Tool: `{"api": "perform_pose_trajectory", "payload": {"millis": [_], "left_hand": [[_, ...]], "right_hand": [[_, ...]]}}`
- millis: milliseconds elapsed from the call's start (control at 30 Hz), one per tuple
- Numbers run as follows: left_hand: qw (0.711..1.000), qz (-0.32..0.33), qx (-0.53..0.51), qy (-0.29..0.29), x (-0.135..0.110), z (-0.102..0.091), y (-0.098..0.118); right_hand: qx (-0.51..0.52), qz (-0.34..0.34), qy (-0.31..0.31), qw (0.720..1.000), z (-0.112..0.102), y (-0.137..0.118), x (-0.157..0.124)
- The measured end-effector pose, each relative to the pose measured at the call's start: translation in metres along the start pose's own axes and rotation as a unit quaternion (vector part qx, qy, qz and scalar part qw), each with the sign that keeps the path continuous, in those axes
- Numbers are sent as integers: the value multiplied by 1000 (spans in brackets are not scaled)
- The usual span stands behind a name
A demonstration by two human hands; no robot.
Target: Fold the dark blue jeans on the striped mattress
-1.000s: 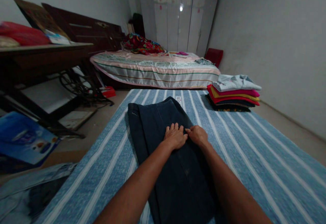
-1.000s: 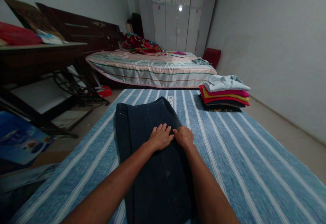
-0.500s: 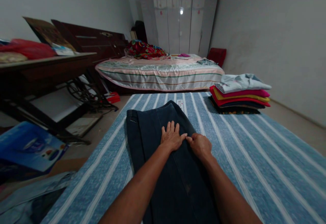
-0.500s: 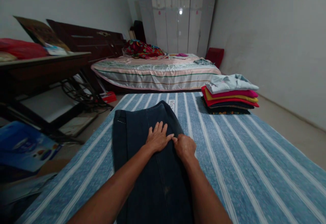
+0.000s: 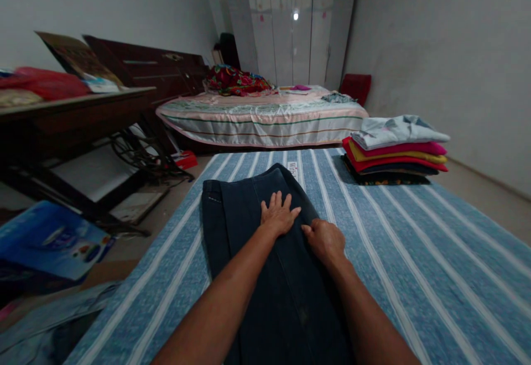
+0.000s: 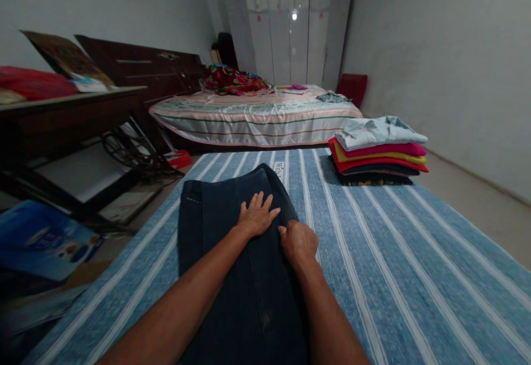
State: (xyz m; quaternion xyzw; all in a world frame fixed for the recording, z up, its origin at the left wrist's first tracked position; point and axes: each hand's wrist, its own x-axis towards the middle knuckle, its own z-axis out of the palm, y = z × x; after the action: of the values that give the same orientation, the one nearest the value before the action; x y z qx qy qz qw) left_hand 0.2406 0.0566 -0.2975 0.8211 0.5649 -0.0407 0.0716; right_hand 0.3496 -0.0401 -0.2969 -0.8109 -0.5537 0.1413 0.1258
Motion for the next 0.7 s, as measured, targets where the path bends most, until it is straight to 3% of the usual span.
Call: {"api": "perform_pose_trajectory", "payload": {"millis": [233,500,700], "left_hand": [[994,12,26,102,13,-9,-12],[998,-16,23,56,24,-1,-24],[989,22,70,128,7,-8,-5]], "right_hand": [[8,4,-10,1000,-1,0,1],[16,14,-29,999,-2,1,1],[18,13,-20,1000,-2,0,0]]}}
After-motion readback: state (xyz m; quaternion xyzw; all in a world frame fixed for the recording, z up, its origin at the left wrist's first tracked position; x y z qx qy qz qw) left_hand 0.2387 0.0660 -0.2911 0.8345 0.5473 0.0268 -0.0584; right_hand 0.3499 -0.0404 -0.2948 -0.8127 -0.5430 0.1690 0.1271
